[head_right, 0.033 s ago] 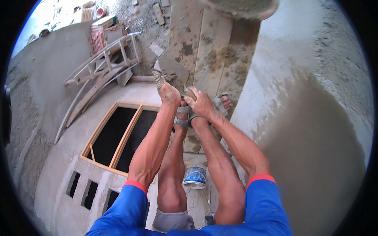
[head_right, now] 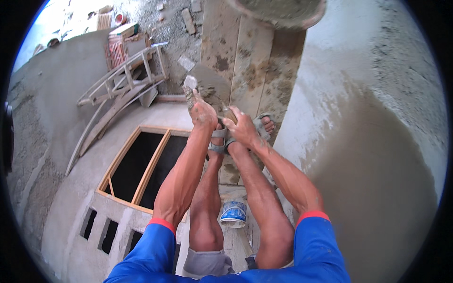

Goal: The person applies plaster to a wall using a trowel, scooping material from a bucket and spreading it across the concrete surface while standing on a scaffold.

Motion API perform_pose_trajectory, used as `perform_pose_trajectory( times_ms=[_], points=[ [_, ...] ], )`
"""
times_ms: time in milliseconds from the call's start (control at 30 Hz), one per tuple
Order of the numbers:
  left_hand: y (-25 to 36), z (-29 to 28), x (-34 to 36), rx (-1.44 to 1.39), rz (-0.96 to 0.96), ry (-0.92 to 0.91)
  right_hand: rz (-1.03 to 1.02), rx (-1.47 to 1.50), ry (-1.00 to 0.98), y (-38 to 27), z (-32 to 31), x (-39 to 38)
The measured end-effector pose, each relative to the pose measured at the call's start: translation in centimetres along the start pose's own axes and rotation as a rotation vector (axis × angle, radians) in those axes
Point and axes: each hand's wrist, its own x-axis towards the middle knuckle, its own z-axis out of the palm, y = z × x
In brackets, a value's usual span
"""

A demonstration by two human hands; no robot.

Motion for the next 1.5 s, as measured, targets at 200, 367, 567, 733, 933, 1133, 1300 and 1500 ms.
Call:
perform_pose_trajectory(
  times_ms=[200,367,567,733,933,1133,1300,1500],
  points=[
    [14.1,15.4,-5.8,0.093,-0.014,-0.371,0.073,0.648,0.315,-12.4,-11.8,-4.5],
    [18.1,16.9,-6.4,0.263,-0.130,-0.397,-0.093,0.163,0.611,-16.8,-17.5,0.9],
    [21.6,14.5,-5.6,0.572,-0.309,-0.223,0.120,-0.200,0.539,-16.9,-21.7,8.5],
    [24.8,15.0,-2.8,0.686,-0.397,-0.062,0.178,-0.102,0.443,-20.9,-25.6,3.4],
    [21.5,26.2,10.6,0.854,-0.235,-0.179,0.440,-0.166,0.162,-20.4,-29.2,5.3],
    [21.0,41.7,24.9,1.276,0.017,-0.127,0.465,-0.112,0.187,-21.0,-28.9,9.4],
    [19.9,46.7,30.5,1.242,-0.009,-0.126,0.495,0.003,0.225,-20.5,-28.0,9.5],
    [22.3,46.5,33.2,1.195,0.169,-0.174,0.616,0.383,0.238,-21.1,-28.2,7.7]
  ],
)
